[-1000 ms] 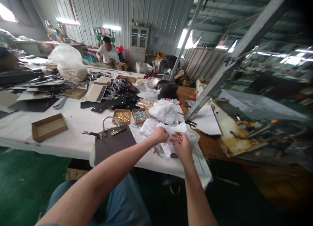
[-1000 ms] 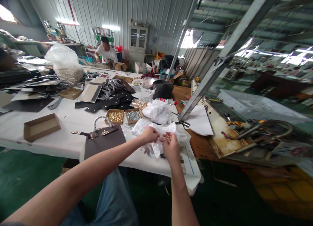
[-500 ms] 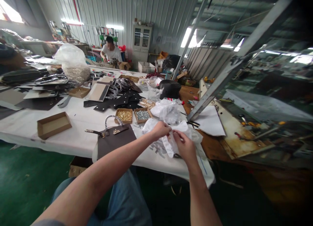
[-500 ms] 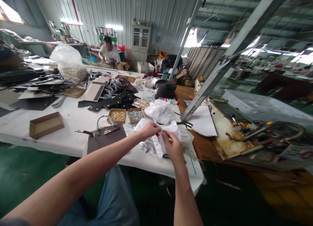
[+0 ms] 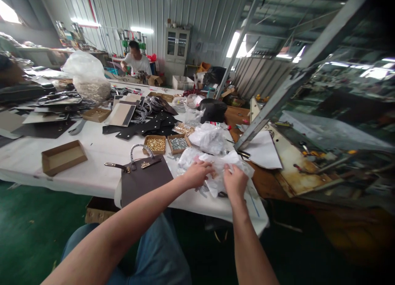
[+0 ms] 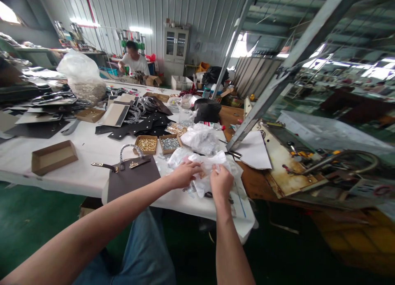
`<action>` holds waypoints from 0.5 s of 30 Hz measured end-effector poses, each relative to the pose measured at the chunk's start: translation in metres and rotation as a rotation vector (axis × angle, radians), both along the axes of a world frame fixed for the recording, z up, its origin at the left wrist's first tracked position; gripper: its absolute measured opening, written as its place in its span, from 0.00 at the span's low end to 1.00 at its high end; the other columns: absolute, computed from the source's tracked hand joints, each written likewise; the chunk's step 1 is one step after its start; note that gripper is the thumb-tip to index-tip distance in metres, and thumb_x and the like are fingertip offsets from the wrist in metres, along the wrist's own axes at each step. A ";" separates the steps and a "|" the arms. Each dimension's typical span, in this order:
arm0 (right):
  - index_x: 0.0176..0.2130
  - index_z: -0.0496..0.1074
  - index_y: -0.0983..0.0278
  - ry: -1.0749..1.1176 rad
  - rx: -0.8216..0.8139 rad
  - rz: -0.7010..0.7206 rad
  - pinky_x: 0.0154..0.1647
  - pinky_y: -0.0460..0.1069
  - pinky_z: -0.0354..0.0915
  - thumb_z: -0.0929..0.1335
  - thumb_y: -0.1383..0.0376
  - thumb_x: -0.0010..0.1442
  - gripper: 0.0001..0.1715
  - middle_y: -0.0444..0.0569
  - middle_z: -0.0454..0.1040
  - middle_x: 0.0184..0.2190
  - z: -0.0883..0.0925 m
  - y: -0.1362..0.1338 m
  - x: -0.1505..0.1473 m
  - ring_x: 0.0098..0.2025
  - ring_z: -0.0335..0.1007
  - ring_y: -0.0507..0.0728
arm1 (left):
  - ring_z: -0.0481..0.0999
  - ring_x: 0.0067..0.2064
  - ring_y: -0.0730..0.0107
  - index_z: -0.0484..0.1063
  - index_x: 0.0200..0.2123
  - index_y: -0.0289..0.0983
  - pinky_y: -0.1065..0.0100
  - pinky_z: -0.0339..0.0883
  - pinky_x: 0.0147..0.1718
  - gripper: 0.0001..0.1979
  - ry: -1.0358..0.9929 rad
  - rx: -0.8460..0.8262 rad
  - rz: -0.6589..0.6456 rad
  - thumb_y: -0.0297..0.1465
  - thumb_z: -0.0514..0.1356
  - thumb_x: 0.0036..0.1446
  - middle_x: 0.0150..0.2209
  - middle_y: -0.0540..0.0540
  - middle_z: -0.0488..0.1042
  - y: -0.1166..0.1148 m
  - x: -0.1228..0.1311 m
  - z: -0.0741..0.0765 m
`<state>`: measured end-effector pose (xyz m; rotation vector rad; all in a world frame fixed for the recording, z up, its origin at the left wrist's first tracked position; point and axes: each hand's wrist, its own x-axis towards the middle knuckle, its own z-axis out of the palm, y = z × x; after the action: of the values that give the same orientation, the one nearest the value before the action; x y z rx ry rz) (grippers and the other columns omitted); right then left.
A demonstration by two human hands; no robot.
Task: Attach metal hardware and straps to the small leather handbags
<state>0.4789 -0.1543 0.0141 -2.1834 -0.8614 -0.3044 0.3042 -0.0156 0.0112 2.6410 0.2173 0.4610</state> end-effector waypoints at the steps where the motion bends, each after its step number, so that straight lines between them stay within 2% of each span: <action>1: 0.49 0.87 0.69 0.000 0.024 -0.018 0.46 0.58 0.68 0.67 0.52 0.70 0.28 0.70 0.86 0.42 0.000 0.000 0.001 0.40 0.79 0.70 | 0.73 0.68 0.45 0.78 0.69 0.44 0.52 0.67 0.66 0.28 0.010 0.081 -0.033 0.26 0.68 0.67 0.72 0.38 0.73 0.002 -0.003 -0.005; 4: 0.52 0.86 0.70 0.013 0.096 -0.068 0.47 0.59 0.71 0.68 0.54 0.67 0.27 0.68 0.86 0.42 0.002 -0.002 0.005 0.42 0.79 0.70 | 0.72 0.67 0.44 0.79 0.67 0.45 0.49 0.64 0.67 0.25 0.021 0.191 -0.051 0.29 0.69 0.68 0.70 0.38 0.74 0.010 -0.006 -0.009; 7: 0.51 0.86 0.72 0.039 0.150 -0.100 0.45 0.59 0.72 0.68 0.55 0.65 0.28 0.67 0.86 0.38 0.004 -0.003 0.008 0.39 0.79 0.69 | 0.70 0.67 0.44 0.81 0.64 0.45 0.49 0.62 0.69 0.22 0.016 0.186 -0.034 0.31 0.70 0.68 0.68 0.38 0.74 0.016 -0.007 -0.008; 9: 0.52 0.86 0.72 0.051 0.174 -0.110 0.45 0.59 0.73 0.67 0.56 0.65 0.28 0.66 0.86 0.39 0.006 -0.003 0.008 0.39 0.80 0.69 | 0.70 0.66 0.45 0.80 0.64 0.44 0.49 0.62 0.69 0.22 0.004 0.163 -0.020 0.30 0.70 0.68 0.68 0.38 0.73 0.017 -0.008 -0.009; 12: 0.50 0.86 0.68 0.068 0.205 -0.050 0.47 0.58 0.74 0.69 0.58 0.62 0.25 0.64 0.87 0.43 0.011 -0.001 0.004 0.42 0.82 0.68 | 0.69 0.67 0.46 0.80 0.62 0.42 0.49 0.62 0.71 0.21 -0.020 0.154 -0.010 0.29 0.71 0.67 0.68 0.38 0.72 0.015 -0.010 -0.012; 15: 0.47 0.86 0.68 0.066 0.213 0.019 0.45 0.57 0.74 0.71 0.57 0.61 0.22 0.62 0.87 0.41 0.018 -0.001 0.001 0.40 0.82 0.67 | 0.70 0.67 0.46 0.79 0.59 0.41 0.50 0.65 0.68 0.19 -0.027 0.176 -0.018 0.27 0.71 0.67 0.67 0.37 0.72 0.014 -0.012 -0.012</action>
<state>0.4798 -0.1552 0.0324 -1.9761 -0.7759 -0.2988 0.2920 -0.0013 -0.0003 2.8037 0.1510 0.5322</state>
